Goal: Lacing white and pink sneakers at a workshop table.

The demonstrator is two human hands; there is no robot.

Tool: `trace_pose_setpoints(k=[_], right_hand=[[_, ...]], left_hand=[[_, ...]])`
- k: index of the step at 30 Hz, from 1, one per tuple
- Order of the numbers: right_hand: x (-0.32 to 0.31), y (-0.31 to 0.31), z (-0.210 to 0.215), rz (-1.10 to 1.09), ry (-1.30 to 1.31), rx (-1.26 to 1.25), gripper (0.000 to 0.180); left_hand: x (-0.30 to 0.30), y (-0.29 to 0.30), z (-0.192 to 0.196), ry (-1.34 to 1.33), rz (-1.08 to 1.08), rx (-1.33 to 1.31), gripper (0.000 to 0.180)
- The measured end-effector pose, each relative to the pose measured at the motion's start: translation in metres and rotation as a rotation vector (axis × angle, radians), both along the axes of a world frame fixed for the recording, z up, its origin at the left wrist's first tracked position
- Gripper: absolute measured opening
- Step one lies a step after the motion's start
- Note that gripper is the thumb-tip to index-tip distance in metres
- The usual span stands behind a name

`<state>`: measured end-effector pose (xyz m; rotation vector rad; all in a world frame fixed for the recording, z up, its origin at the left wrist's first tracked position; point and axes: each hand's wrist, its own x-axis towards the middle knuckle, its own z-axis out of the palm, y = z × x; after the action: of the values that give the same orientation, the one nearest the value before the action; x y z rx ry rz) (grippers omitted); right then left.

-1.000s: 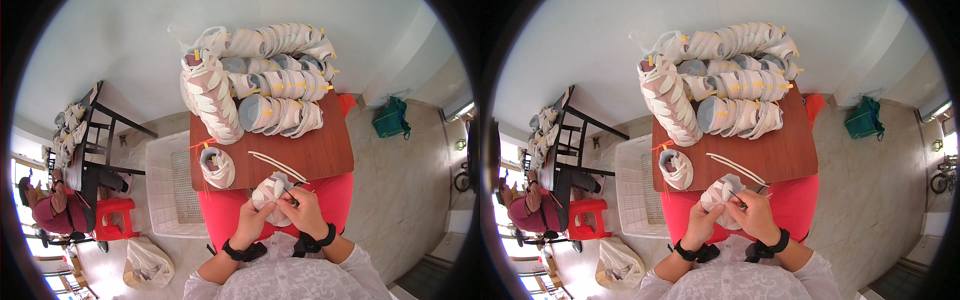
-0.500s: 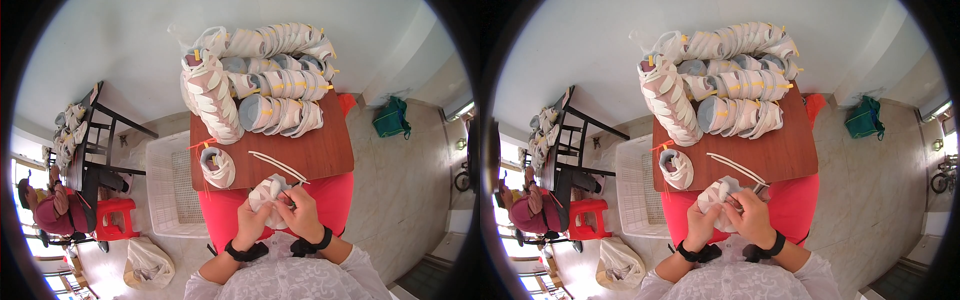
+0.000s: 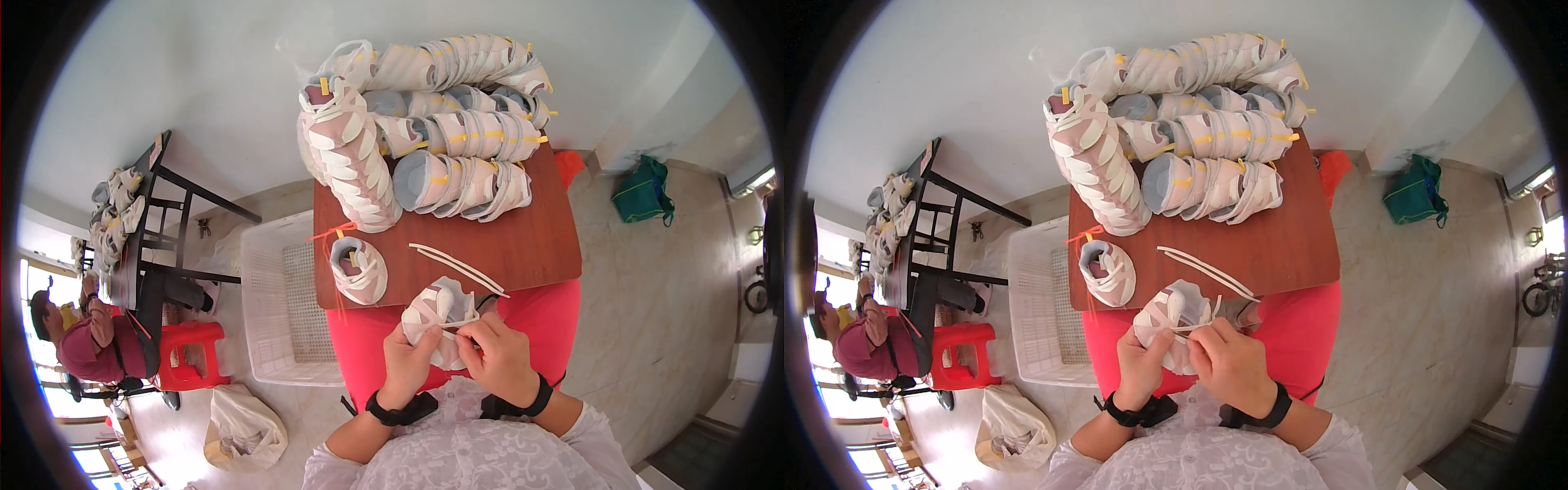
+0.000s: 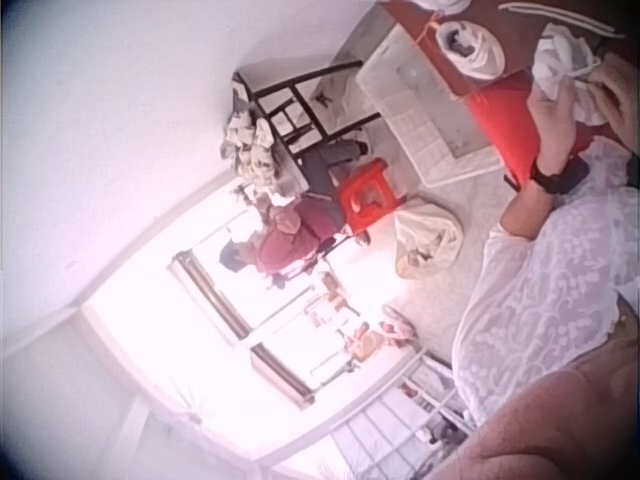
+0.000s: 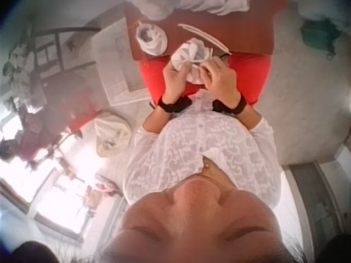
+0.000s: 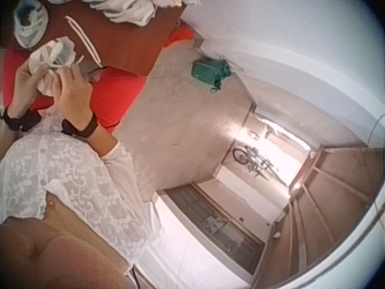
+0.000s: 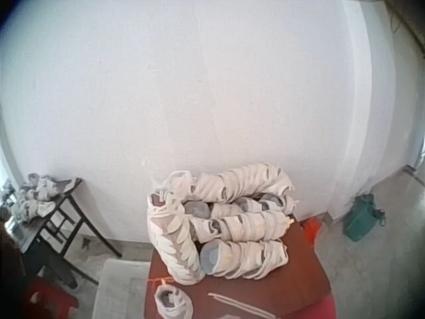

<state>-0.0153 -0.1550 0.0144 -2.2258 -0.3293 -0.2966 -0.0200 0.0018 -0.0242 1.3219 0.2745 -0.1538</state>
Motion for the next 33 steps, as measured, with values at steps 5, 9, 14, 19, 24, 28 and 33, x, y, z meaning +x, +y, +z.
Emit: trace_pose_setpoints(k=[5, 9, 14, 19, 24, 28, 33], right_hand=[[0.0018, 0.0004, 0.0014, 0.005, -0.018, -0.053, 0.010], [0.0017, -0.0001, 0.0002, 0.013, -0.092, -0.151, 0.012], [0.0014, -0.0004, -0.0009, 0.043, -0.091, -0.173, 0.014], [0.0002, 0.0004, -0.0004, 0.034, -0.071, -0.168, 0.013], [-0.0006, 0.0006, -0.0010, 0.035, -0.047, -0.162, 0.012], [0.0007, -0.0003, 0.0006, 0.028, -0.057, -0.135, 0.012], [0.0012, -0.0020, 0.0049, 0.017, -0.045, -0.120, 0.011]], left_hand=[[-0.0007, -0.0006, -0.0010, -0.024, 0.005, 0.007, 0.022], [0.0002, -0.0006, -0.0013, -0.037, -0.008, 0.001, 0.022], [-0.0004, -0.0013, -0.0036, -0.025, -0.001, -0.025, 0.023], [-0.0020, -0.0018, -0.0050, -0.018, 0.008, -0.016, 0.022], [-0.0022, -0.0036, -0.0035, -0.046, 0.031, -0.023, 0.022], [-0.0020, -0.0037, -0.0024, -0.051, 0.030, -0.030, 0.021], [-0.0039, 0.0009, -0.0042, -0.059, -0.035, -0.023, 0.023]])
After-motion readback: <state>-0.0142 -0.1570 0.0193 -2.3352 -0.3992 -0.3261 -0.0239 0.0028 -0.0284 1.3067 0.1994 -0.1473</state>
